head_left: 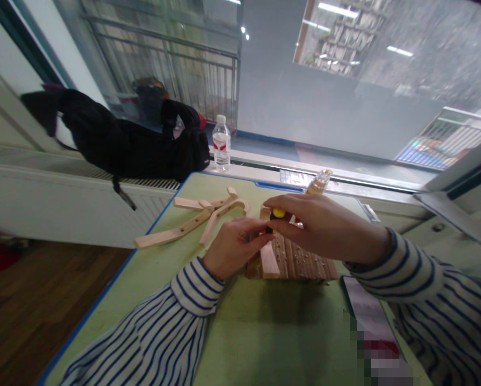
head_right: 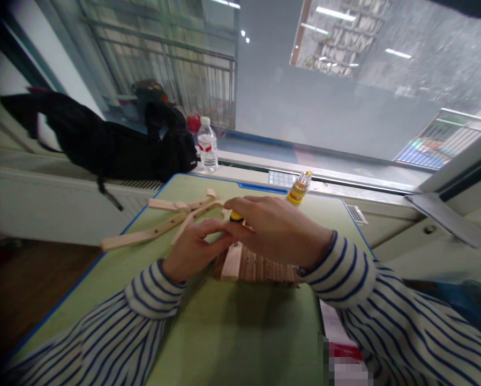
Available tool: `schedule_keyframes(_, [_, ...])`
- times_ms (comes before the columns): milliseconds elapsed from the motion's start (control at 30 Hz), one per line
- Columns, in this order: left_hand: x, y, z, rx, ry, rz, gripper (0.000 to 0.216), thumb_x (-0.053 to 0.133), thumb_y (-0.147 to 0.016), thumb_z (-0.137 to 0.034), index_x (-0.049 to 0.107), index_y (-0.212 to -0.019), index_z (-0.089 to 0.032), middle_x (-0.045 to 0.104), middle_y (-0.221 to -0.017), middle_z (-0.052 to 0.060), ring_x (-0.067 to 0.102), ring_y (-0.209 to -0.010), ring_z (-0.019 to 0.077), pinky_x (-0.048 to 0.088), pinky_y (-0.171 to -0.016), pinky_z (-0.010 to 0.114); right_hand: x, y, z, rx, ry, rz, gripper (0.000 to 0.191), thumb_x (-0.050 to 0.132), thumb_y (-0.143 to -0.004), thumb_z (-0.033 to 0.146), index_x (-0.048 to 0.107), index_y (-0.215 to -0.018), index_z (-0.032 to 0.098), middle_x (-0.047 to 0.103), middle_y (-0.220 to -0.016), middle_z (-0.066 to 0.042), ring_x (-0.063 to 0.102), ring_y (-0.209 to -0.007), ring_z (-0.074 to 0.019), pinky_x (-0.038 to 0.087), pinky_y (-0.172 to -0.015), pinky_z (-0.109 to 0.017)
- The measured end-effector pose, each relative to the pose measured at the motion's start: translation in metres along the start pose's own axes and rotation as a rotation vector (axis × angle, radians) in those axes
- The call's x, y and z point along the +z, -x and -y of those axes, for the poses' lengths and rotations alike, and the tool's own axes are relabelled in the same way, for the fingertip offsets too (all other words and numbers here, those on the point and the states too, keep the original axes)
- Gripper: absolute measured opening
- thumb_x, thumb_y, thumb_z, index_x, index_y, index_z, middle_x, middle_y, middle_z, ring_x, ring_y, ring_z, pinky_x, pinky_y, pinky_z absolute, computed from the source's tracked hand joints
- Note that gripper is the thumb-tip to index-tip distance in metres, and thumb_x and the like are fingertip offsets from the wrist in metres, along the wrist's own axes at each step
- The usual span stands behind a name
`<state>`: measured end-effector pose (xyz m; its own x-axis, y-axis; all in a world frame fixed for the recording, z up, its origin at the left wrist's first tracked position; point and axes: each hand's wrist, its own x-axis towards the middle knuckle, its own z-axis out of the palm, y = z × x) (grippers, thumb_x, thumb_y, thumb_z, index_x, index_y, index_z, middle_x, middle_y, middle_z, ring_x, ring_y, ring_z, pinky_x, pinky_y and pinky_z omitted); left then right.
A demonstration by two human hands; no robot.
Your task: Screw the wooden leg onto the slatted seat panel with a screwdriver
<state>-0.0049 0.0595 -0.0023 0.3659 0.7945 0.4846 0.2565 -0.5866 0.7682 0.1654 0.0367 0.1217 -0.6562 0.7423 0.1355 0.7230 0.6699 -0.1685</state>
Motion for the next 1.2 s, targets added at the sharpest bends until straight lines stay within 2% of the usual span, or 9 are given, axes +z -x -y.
schedule_keyframes(167, [-0.001,0.000,0.000,0.013,-0.008,0.027,0.022,0.061,-0.083,-0.032,0.069,-0.100,-0.021,0.070,-0.086,0.003,0.062,-0.081,0.0162,0.048,-0.077,0.030,0.000,-0.002,0.000,0.001,0.033,0.021,0.027,0.038,-0.093,0.033,0.061,-0.095,0.018,0.065,-0.087,-0.005,0.056,-0.079,-0.0136,0.035,-0.069,-0.025])
schedule_keyframes(600, [-0.005,-0.003,-0.005,0.038,0.016,0.125,0.020,0.053,-0.089,-0.027,0.065,-0.104,-0.021,0.068,-0.093,0.002,0.061,-0.088,0.0152,0.047,-0.082,0.030,0.004,0.000,0.000,0.037,0.058,-0.065,0.025,0.042,-0.092,0.034,0.061,-0.092,0.017,0.063,-0.079,-0.002,0.054,-0.073,-0.0121,0.035,-0.066,-0.025])
schedule_keyframes(767, [-0.005,-0.003,-0.009,0.030,-0.023,0.092,0.022,0.060,-0.084,-0.028,0.064,-0.105,-0.022,0.068,-0.092,0.001,0.060,-0.086,0.0156,0.047,-0.081,0.031,0.004,-0.001,0.001,0.039,0.055,-0.057,0.029,0.041,-0.093,0.038,0.060,-0.088,0.016,0.062,-0.079,-0.002,0.055,-0.074,-0.0120,0.036,-0.067,-0.025])
schedule_keyframes(900, [-0.004,-0.002,-0.006,0.002,-0.044,0.034,0.020,0.064,-0.081,-0.030,0.066,-0.098,-0.020,0.069,-0.086,0.001,0.061,-0.079,0.0152,0.047,-0.076,0.030,0.003,-0.002,0.001,0.043,0.073,-0.046,0.033,0.040,-0.093,0.043,0.060,-0.088,0.017,0.062,-0.079,-0.002,0.054,-0.072,-0.0123,0.035,-0.065,-0.025])
schedule_keyframes(1000, [-0.003,0.000,-0.002,-0.007,-0.025,0.023,0.019,0.064,-0.081,-0.032,0.068,-0.094,-0.020,0.069,-0.083,0.001,0.061,-0.077,0.0146,0.047,-0.073,0.028,0.002,-0.002,0.001,0.023,0.063,-0.036,0.035,0.038,-0.094,0.044,0.061,-0.093,0.017,0.063,-0.082,-0.003,0.055,-0.074,-0.0130,0.036,-0.065,-0.026])
schedule_keyframes(1133, [-0.003,0.000,0.001,-0.008,0.011,0.035,0.022,0.061,-0.083,-0.033,0.068,-0.100,-0.022,0.070,-0.086,0.001,0.062,-0.081,0.0148,0.047,-0.076,0.029,0.001,0.000,0.001,-0.043,0.012,-0.046,0.034,0.040,-0.093,0.040,0.056,-0.112,0.016,0.064,-0.092,-0.005,0.056,-0.081,-0.0138,0.037,-0.068,-0.025])
schedule_keyframes(1200, [-0.002,0.000,0.002,-0.008,0.017,0.039,0.024,0.062,-0.083,-0.033,0.068,-0.103,-0.022,0.070,-0.088,0.001,0.062,-0.082,0.0150,0.047,-0.076,0.029,0.001,0.001,0.001,-0.054,0.011,-0.014,0.030,0.039,-0.094,0.036,0.057,-0.108,0.016,0.064,-0.090,-0.005,0.056,-0.077,-0.0130,0.036,-0.066,-0.025])
